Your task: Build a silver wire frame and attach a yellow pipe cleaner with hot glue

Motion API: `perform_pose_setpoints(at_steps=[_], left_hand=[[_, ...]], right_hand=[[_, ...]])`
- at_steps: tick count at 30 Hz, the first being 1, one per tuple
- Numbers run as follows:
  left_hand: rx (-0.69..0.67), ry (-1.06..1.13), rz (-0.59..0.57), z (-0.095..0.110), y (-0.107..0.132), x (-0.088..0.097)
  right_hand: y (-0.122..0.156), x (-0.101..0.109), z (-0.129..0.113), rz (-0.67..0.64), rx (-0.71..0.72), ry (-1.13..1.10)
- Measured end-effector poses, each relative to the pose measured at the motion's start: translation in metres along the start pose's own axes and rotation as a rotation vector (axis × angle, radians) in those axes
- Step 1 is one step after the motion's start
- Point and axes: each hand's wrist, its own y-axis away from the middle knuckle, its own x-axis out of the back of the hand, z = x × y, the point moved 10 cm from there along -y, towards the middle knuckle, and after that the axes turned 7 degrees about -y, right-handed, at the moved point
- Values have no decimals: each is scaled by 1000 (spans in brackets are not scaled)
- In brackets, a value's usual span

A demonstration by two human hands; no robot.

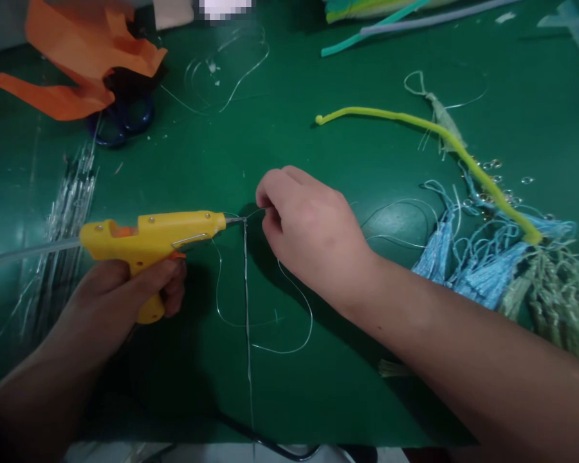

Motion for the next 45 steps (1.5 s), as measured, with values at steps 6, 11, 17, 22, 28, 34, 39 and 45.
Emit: perform_pose_setpoints(at_steps=[6,11,17,22,28,34,39,45], left_hand=[[-2,5,-3,-3,-1,-1],[11,9,7,-6,-2,0],[-7,6,4,-8,-4,1],[5,10,2,-12,-5,0],[28,32,-12,-8,-1,0],[34,41,-32,-9,-1,-1],[36,35,-40,-10,-2,-2],[17,65,-42,-10,0,-1]], right_hand=[[-1,-3,3,-55,-45,9],[-1,-3,3,-59,-44,12],[-1,-4,3,-66,-47,8],[-1,-3,2,-60,-43,2],[-1,-3,3,-69,-60,-2],[-1,-2,4,-55,-74,-12],[-1,-3,5,-61,-88,-17],[-1,-3,4,-53,-58,-15]])
